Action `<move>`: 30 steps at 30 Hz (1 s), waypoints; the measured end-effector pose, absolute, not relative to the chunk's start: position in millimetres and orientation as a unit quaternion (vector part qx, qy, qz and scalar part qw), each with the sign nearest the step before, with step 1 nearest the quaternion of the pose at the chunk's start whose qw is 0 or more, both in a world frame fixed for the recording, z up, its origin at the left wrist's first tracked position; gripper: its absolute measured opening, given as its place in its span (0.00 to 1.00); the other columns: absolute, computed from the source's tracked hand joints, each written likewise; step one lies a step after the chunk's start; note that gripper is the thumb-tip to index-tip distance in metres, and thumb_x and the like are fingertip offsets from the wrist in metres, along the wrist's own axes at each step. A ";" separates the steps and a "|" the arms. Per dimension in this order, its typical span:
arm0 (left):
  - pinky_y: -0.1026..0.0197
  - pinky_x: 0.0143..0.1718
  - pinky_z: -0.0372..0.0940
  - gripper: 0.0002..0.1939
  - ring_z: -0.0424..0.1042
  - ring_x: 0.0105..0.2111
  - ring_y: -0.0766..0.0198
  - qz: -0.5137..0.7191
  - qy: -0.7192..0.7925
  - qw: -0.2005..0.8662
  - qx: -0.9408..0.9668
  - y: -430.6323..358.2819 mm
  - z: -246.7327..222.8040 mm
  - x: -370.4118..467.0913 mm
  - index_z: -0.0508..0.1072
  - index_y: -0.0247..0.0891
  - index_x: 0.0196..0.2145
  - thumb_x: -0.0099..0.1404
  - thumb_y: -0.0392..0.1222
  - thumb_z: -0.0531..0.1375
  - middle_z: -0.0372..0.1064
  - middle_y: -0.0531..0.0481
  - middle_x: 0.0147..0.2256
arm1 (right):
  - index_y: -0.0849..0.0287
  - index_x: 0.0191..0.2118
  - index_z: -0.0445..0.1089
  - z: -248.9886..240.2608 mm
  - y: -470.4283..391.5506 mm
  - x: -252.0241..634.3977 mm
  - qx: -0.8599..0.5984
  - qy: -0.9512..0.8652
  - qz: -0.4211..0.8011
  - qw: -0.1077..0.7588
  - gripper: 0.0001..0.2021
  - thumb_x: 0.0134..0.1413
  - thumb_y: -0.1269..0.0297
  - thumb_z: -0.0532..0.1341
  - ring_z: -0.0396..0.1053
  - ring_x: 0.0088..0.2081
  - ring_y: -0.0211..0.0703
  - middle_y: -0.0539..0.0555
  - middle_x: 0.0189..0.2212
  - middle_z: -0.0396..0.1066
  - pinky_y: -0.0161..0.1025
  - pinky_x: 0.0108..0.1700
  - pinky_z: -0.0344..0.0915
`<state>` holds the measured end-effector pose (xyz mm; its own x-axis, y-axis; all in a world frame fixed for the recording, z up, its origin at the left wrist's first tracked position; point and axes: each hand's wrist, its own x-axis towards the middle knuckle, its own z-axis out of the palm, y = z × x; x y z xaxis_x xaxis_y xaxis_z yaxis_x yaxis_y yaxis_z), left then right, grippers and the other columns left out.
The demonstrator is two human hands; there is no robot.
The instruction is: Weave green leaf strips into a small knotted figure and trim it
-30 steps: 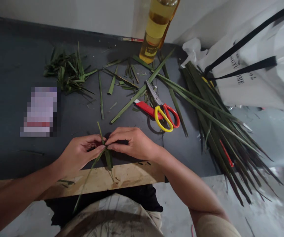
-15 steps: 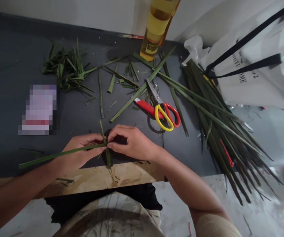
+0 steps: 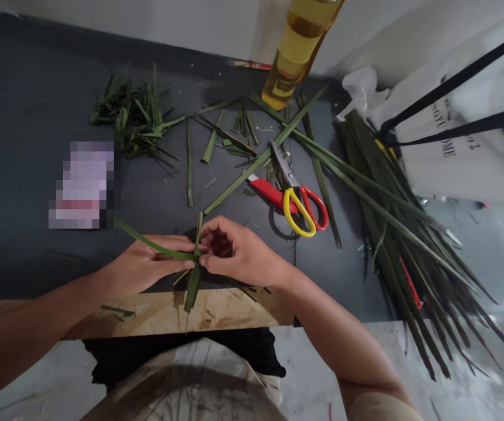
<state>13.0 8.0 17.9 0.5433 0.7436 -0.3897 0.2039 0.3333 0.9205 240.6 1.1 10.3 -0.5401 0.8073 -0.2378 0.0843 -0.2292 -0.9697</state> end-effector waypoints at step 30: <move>0.66 0.27 0.63 0.21 0.75 0.26 0.65 0.179 0.454 0.756 0.437 6.7 16.8 15.2 0.68 0.42 0.41 0.54 0.38 0.72 0.80 0.56 0.27 | 0.59 0.34 0.72 4.2 -0.5 233.2 -0.368 -0.448 0.785 0.219 0.11 0.50 0.64 0.74 0.64 0.28 0.32 0.44 0.27 0.69 0.31 0.32 0.63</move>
